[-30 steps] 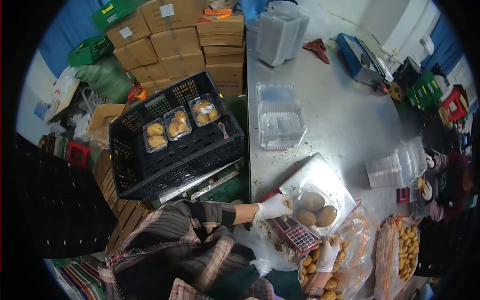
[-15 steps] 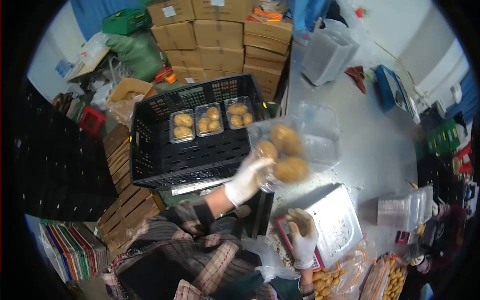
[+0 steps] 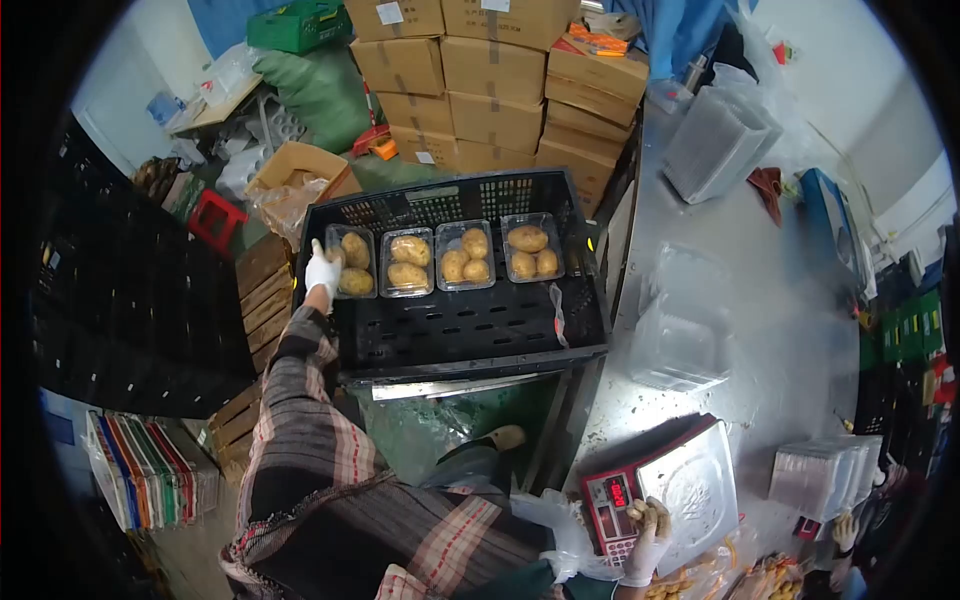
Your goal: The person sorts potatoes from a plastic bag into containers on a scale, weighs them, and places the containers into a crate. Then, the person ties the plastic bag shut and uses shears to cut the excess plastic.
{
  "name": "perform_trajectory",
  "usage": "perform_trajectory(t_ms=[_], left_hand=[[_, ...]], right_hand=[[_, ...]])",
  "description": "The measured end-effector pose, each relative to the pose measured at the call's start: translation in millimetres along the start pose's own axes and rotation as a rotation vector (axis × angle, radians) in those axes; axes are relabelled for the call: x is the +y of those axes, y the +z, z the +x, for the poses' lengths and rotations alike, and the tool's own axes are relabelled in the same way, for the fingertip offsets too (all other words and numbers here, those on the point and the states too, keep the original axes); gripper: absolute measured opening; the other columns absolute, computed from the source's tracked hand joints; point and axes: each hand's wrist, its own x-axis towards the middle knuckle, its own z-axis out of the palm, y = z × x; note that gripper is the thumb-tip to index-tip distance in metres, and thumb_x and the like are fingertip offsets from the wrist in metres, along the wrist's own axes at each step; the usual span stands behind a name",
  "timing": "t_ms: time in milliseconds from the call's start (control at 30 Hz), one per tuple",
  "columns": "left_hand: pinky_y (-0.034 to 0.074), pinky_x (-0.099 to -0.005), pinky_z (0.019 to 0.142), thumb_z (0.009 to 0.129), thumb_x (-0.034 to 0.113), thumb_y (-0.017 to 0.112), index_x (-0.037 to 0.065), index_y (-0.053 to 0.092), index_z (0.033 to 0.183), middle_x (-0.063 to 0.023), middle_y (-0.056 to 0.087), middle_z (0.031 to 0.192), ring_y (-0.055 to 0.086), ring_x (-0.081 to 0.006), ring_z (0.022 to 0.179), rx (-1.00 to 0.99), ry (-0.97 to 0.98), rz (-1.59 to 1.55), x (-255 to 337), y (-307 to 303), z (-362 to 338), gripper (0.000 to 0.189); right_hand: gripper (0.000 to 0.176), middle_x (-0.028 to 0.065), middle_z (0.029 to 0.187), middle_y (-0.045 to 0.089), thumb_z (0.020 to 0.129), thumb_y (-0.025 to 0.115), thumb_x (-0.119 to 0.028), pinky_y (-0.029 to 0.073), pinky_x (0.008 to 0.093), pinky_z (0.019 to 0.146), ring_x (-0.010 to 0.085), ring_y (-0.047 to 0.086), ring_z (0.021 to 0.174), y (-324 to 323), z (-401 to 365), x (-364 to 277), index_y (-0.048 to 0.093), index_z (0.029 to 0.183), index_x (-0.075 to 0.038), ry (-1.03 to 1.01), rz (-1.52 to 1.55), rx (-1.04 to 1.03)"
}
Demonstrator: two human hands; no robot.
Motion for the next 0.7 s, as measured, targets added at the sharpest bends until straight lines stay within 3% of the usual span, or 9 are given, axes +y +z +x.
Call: perform_trajectory(t_ms=[167, 200, 300, 367, 433, 467, 567, 633, 700], left_hand=[[0.050, -0.0454, 0.084, 0.078, 0.019, 0.059, 0.007, 0.058, 0.108, -0.0181, 0.061, 0.104, 0.061, -0.0370, 0.096, 0.128, 0.354, 0.162, 95.4, 74.0, -60.9, 0.033], [0.049, -0.0449, 0.087, 0.078, 0.016, 0.058, 0.006, 0.060, 0.107, -0.0183, 0.061, 0.108, 0.061, -0.0365, 0.100, -0.180, 0.282, -0.082, 139.4, 73.2, -95.3, 0.031], [0.042, -0.0429, 0.099, 0.078, 0.011, 0.055, 0.006, 0.056, 0.121, -0.0213, 0.057, 0.121, 0.053, -0.0365, 0.114, -0.236, 0.906, -0.307, 220.4, 90.5, -172.2, 0.043], [0.036, -0.0443, 0.103, 0.080, 0.009, 0.056, 0.005, 0.051, 0.126, -0.0233, 0.054, 0.124, 0.047, -0.0388, 0.120, -0.070, 0.974, -0.267, 242.6, 97.5, -182.3, 0.046], [0.030, -0.0470, 0.107, 0.078, 0.023, 0.061, 0.002, 0.050, 0.127, -0.0232, 0.050, 0.129, 0.041, -0.0398, 0.125, 0.220, 0.757, -0.163, 225.4, 97.5, -158.8, 0.054], [0.028, -0.0461, 0.108, 0.075, 0.033, 0.064, -0.001, 0.050, 0.127, -0.0241, 0.050, 0.129, 0.039, -0.0377, 0.127, 0.604, 0.392, -0.067, 171.3, 113.1, -123.8, 0.064], [0.040, -0.0415, 0.101, 0.082, 0.049, 0.060, -0.006, 0.042, 0.129, -0.0246, 0.049, 0.132, 0.050, -0.0368, 0.119, 0.148, -0.741, -0.248, 103.7, 54.8, -106.6, 0.075], [0.045, -0.0398, 0.096, 0.077, 0.051, 0.070, -0.006, 0.040, 0.131, -0.0208, 0.052, 0.130, 0.055, -0.0313, 0.114, 0.043, -1.017, -0.989, 18.1, 86.6, -68.4, 0.084], [0.048, -0.0382, 0.091, 0.072, 0.048, 0.079, -0.004, 0.040, 0.132, -0.0166, 0.054, 0.128, 0.058, -0.0261, 0.107, 0.163, -0.727, -1.045, -57.4, 136.0, -28.6, 0.088]], right_hand=[[0.028, 0.0147, 0.097, 0.066, 0.098, 0.048, -0.013, 0.052, 0.0267, 0.076, 0.0153, 0.064, 0.079, 9.1, 1.2, 2.0, 0.052, 0.116, 0.008, -0.050, -0.065, -0.042], [0.027, 0.0144, 0.094, 0.066, 0.098, 0.048, -0.013, 0.051, 0.0271, 0.078, 0.0159, 0.064, 0.079, 12.4, -2.3, -7.2, 0.053, 0.114, 0.008, -0.092, -0.174, -0.063], [0.025, 0.0146, 0.093, 0.066, 0.098, 0.048, -0.011, 0.051, 0.0270, 0.078, 0.0164, 0.064, 0.079, 4.3, -6.1, -0.7, 0.054, 0.113, 0.008, -0.073, -0.140, -0.042], [0.024, 0.0141, 0.093, 0.066, 0.098, 0.047, -0.010, 0.051, 0.0268, 0.077, 0.0166, 0.064, 0.079, -6.9, -15.5, -2.1, 0.054, 0.113, 0.008, -0.063, -0.165, 0.004], [0.024, 0.0138, 0.093, 0.066, 0.098, 0.047, -0.010, 0.052, 0.0268, 0.076, 0.0165, 0.064, 0.078, -35.6, -28.4, 15.2, 0.054, 0.113, 0.007, -0.080, -0.219, 0.051], [0.025, 0.0128, 0.091, 0.066, 0.096, 0.049, -0.012, 0.052, 0.0272, 0.073, 0.0159, 0.063, 0.077, -68.1, -41.4, 45.1, 0.056, 0.111, 0.008, -0.067, -0.180, 0.145], [0.039, 0.0170, 0.110, 0.063, 0.096, 0.051, -0.021, 0.049, 0.0338, 0.086, 0.0248, 0.061, 0.096, -82.5, -75.7, 54.5, 0.053, 0.126, 0.004, 0.195, -0.173, 0.298], [0.039, 0.0166, 0.111, 0.062, 0.095, 0.051, -0.021, 0.050, 0.0335, 0.085, 0.0243, 0.061, 0.096, -80.8, -78.2, 56.4, 0.053, 0.125, 0.004, 0.223, -0.167, 0.304], [0.039, 0.0157, 0.111, 0.063, 0.095, 0.051, -0.021, 0.050, 0.0329, 0.083, 0.0230, 0.061, 0.097, -79.4, -73.0, 57.8, 0.053, 0.125, 0.004, 0.290, -0.190, 0.278]])
